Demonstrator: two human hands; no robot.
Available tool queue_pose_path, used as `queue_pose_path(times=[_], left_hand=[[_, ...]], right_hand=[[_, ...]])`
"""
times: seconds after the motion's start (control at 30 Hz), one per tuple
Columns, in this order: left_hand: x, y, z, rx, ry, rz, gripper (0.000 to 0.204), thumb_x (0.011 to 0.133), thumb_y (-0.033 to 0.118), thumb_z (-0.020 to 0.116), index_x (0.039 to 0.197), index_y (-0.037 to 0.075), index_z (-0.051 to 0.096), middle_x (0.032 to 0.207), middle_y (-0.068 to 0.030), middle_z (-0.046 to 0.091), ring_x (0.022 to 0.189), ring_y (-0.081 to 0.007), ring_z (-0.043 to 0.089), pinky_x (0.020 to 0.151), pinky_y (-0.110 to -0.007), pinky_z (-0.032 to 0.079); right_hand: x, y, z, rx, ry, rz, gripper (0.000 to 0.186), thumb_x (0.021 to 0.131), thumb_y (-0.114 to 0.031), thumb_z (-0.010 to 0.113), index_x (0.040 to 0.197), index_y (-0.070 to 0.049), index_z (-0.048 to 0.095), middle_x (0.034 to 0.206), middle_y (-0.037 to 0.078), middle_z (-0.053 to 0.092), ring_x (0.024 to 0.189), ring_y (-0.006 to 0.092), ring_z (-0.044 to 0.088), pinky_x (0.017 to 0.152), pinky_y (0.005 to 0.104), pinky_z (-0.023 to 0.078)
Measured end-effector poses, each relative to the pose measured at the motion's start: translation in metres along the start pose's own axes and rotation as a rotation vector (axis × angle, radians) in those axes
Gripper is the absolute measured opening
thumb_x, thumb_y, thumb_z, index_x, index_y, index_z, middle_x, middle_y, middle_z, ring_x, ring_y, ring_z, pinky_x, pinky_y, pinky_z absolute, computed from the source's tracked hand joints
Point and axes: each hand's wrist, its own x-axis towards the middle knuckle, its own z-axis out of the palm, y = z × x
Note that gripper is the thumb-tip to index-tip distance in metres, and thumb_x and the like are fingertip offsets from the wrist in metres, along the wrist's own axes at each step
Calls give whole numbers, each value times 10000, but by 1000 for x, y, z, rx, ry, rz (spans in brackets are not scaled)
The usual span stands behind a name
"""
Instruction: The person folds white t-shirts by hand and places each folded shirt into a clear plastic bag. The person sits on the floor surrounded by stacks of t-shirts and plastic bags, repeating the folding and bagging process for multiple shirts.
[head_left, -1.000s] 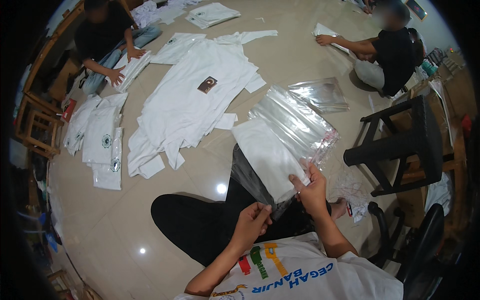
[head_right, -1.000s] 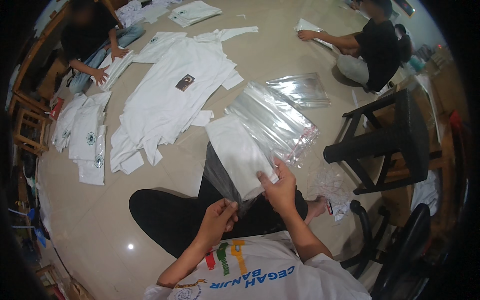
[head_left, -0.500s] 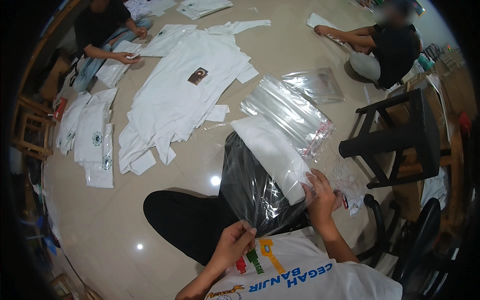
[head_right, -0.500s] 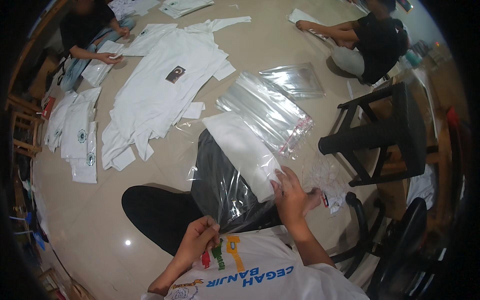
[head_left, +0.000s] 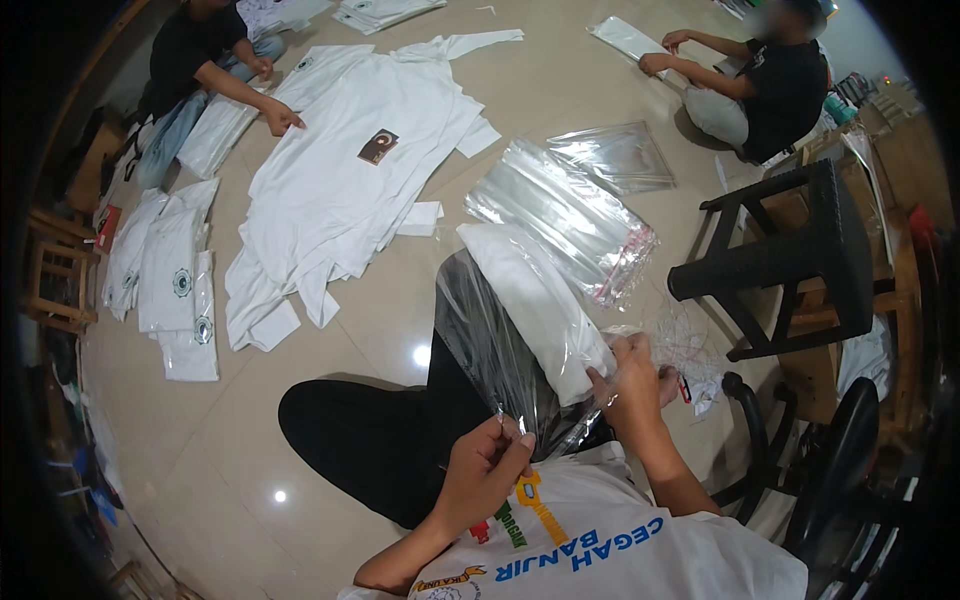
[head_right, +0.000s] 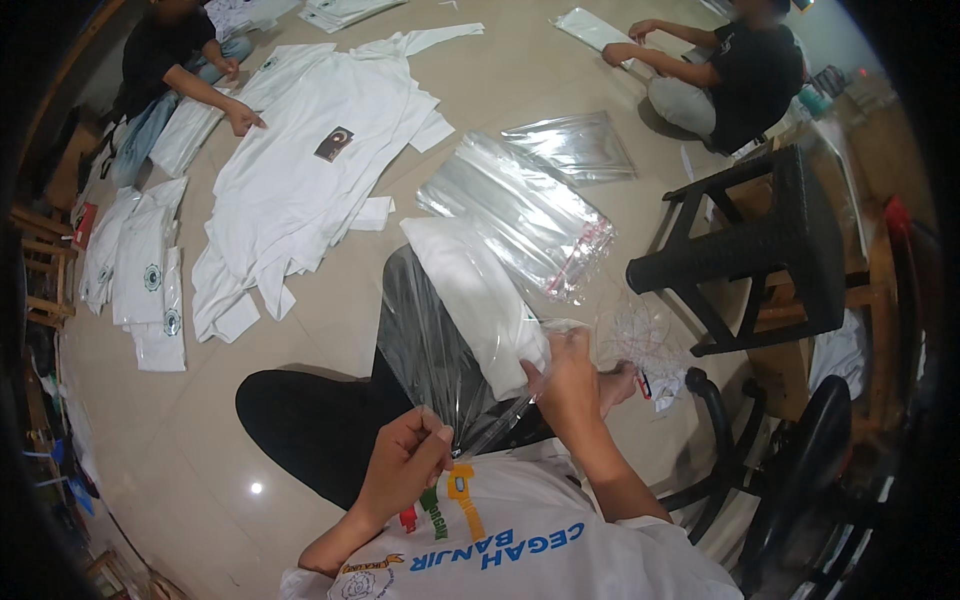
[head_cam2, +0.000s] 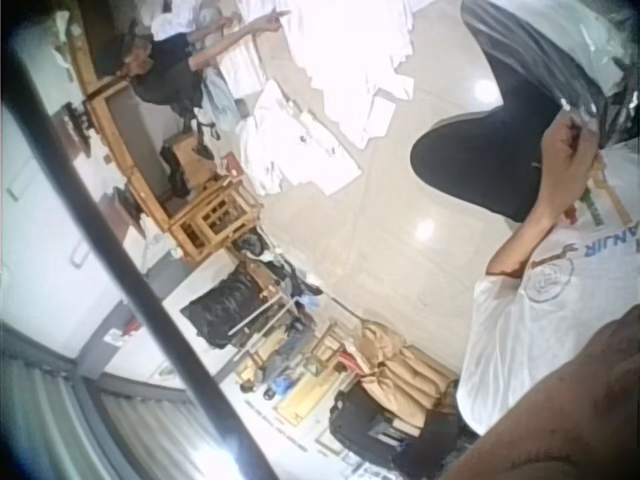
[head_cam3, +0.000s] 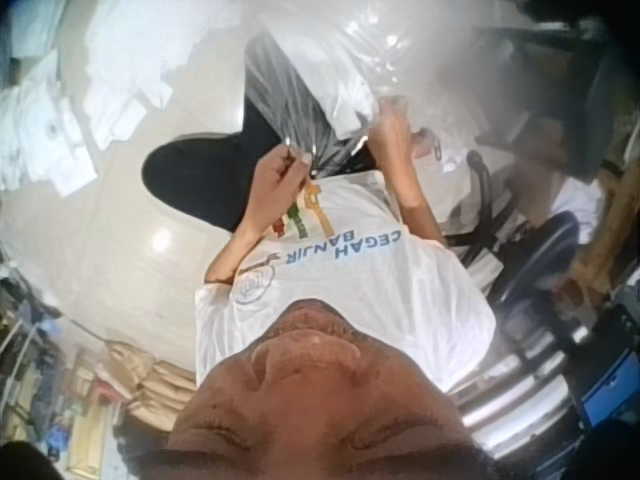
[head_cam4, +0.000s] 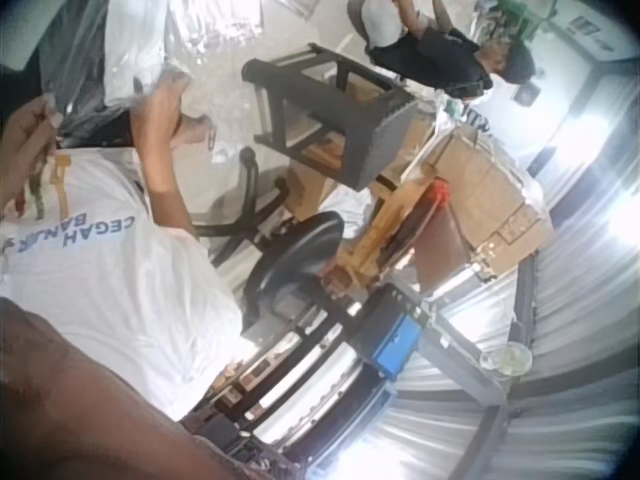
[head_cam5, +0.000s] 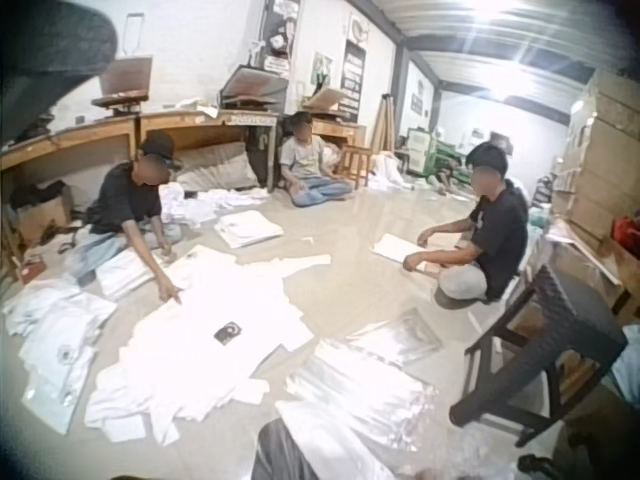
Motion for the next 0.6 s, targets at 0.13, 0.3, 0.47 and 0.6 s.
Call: queue_pose_path(times=[0.13, 0.3, 0.47, 0.6], left_hand=[[9, 5, 0, -11, -5, 3, 215, 1093, 177, 597, 912, 65, 570, 707, -12, 631, 531, -14, 476, 492, -198, 358], [10, 4, 1, -49, -3, -39, 221, 1098, 189, 592, 910, 73, 573, 708, -7, 630, 533, -16, 479, 488, -193, 351], [7, -4, -10, 1, -20, -99, 300, 1123, 309, 543, 954, 63, 574, 797, -15, 644, 621, -42, 521, 546, -227, 399], [49, -54, -36, -279, 304, 160, 530, 1122, 504, 458, 1304, 10, 522, 1284, -137, 595, 1117, -190, 574, 902, -340, 488]], right_hand=[[8, 10, 3, -9, -3, -48, 329, 886, -174, 819, 1122, 7, 677, 988, 226, 659, 898, 478, 687, 779, 523, 556], [9, 47, 33, 225, -269, 137, 251, 920, -148, 789, 1080, 19, 692, 879, 180, 712, 769, 409, 669, 765, 401, 556], [15, 22, 26, 1053, -186, 468, 137, 918, -24, 735, 1045, -9, 686, 1112, 127, 754, 902, 229, 666, 847, 325, 524], [26, 5, 32, 1359, -42, 177, 137, 918, 17, 649, 1041, -42, 641, 1481, 172, 596, 1360, 245, 556, 1154, 382, 402]])
